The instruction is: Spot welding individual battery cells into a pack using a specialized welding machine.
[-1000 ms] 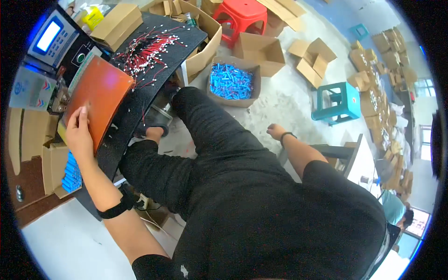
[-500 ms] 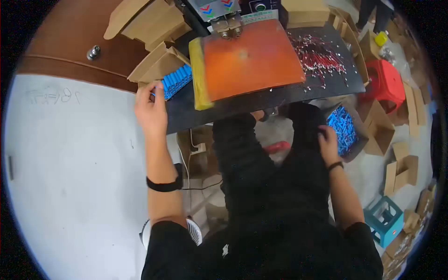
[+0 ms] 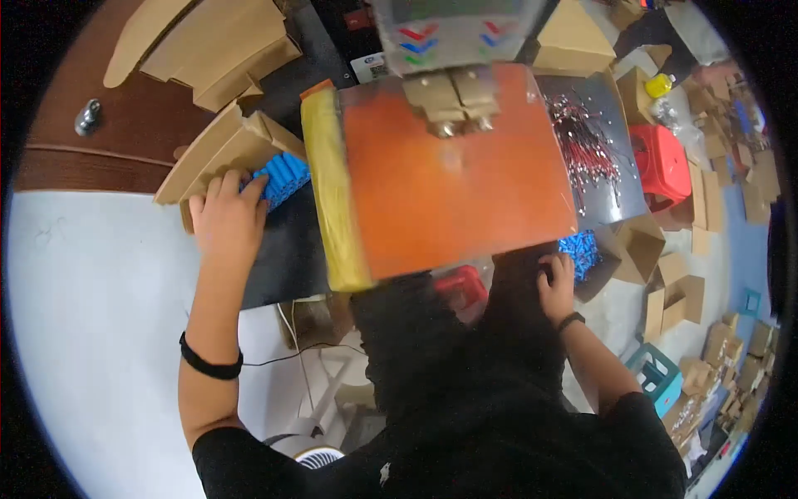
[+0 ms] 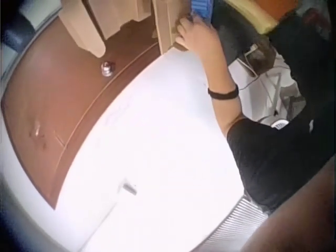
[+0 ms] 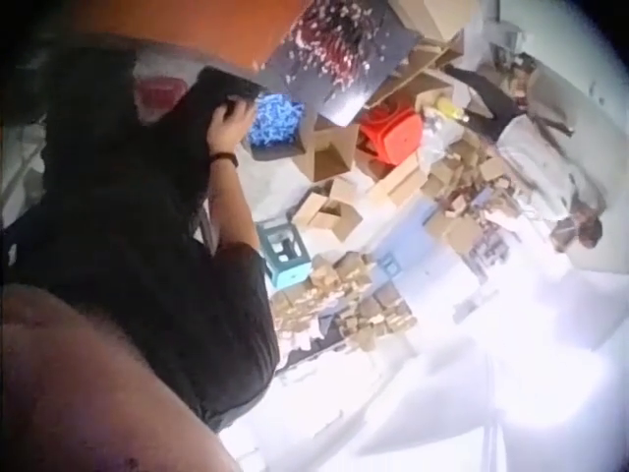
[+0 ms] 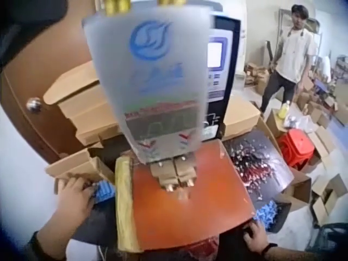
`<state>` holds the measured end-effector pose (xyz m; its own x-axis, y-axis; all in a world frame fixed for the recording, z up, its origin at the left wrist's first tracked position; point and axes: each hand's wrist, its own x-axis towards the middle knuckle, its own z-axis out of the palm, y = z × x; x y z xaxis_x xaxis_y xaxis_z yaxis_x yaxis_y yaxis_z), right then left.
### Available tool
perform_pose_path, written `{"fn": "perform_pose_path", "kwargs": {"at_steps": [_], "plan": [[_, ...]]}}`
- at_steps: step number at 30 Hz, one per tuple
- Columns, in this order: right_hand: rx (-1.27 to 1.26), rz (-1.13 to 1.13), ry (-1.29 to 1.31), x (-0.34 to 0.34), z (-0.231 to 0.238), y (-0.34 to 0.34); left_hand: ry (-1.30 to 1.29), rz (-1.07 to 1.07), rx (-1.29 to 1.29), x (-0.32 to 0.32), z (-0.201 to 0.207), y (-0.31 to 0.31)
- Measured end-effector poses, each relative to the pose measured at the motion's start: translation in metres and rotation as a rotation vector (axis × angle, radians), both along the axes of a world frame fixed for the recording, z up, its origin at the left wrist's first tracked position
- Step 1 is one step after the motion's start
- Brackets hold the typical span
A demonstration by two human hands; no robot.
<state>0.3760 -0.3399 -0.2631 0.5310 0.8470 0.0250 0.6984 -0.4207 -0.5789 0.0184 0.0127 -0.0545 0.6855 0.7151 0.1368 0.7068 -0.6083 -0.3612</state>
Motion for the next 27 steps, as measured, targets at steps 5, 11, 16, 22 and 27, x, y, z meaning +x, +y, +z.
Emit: {"fn": "perform_pose_path", "kwargs": {"at_steps": [5, 11, 16, 22, 27], "plan": [[0.046, 0.006, -0.058, -0.009, 0.0, 0.029, -0.095, -0.062, -0.054, -0.002, -0.002, 0.005], [-0.022, 0.104, -0.237, -0.007, -0.03, 0.043, -0.225, -0.201, -0.036, 0.004, 0.01, 0.004], [0.075, 0.02, -0.062, -0.021, 0.001, 0.081, -0.494, -0.213, -0.059, -0.001, 0.041, -0.02], [0.081, -0.017, -0.268, -0.003, 0.006, 0.051, -0.923, -0.279, -0.167, 0.061, 0.045, -0.064], [0.116, 0.081, -0.122, -0.017, 0.013, 0.021, -1.039, -0.253, -0.362, 0.096, 0.027, -0.085]]}}
